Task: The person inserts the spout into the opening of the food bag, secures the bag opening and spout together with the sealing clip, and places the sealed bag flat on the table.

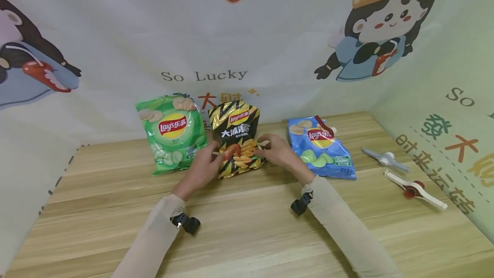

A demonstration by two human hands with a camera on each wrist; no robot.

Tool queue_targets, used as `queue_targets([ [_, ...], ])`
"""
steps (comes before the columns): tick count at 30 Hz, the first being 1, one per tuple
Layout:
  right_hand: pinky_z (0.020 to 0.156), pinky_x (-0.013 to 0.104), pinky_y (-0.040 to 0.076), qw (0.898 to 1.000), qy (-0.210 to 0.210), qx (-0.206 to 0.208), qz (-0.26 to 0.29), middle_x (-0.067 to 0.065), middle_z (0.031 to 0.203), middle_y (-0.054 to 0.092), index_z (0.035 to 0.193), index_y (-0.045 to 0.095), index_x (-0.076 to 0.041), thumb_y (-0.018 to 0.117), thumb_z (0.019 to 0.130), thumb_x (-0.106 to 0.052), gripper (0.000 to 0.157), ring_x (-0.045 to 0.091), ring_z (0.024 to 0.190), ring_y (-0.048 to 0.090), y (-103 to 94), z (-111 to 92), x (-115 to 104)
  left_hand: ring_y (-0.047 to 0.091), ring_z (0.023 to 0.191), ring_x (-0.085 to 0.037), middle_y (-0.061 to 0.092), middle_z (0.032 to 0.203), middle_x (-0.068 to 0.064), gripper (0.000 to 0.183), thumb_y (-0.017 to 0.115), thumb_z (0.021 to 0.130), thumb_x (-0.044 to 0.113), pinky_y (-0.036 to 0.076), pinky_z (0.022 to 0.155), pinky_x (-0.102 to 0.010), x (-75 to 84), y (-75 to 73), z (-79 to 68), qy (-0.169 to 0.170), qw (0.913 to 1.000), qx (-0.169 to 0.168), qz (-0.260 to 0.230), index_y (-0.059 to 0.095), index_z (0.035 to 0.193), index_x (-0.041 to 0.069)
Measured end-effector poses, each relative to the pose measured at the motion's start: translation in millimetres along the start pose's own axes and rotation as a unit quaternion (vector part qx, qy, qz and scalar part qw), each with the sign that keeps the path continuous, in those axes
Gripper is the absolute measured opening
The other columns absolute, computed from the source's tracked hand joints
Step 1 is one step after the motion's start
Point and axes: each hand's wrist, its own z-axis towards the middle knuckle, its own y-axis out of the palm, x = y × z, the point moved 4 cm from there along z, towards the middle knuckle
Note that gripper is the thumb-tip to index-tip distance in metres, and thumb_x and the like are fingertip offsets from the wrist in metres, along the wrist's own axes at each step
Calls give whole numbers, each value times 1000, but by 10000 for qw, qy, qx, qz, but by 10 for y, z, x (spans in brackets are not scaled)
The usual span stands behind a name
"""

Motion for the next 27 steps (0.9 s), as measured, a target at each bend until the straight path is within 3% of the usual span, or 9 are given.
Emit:
queue_targets([
  [5,88,44,53,9999,-105,88,76,20,128,62,132,59,-4,70,94,-29,47,33,114,61,-12,-30,13,67,103,-37,65,112,-26,19,59,99,8,56,86,-46,25,6,-23,42,10000,90,-1,57,111,-6],
  [14,88,44,53,9978,-535,315,244,18,124,65,128,61,-4,72,92,-30,46,31,111,64,-119,-208,-3,69,99,-38,65,108,-26,18,60,97,6,59,79,-40,166,12,-138,623,9976,292,26,58,109,-8],
  [20,88,45,53,9954,-893,271,229,16,121,67,127,62,-3,72,92,-29,45,30,108,65,-185,-416,-80,69,97,-34,66,106,-22,14,61,96,5,59,78,-38,309,-38,-294,843,9953,446,145,59,106,-5],
  [27,90,44,53,9920,-1250,42,179,12,122,67,126,63,-4,69,94,-28,40,28,108,64,-212,-703,-117,69,97,-34,67,107,-20,11,62,95,2,60,73,-33,411,-63,-531,758,9964,392,23,60,105,-2],
])
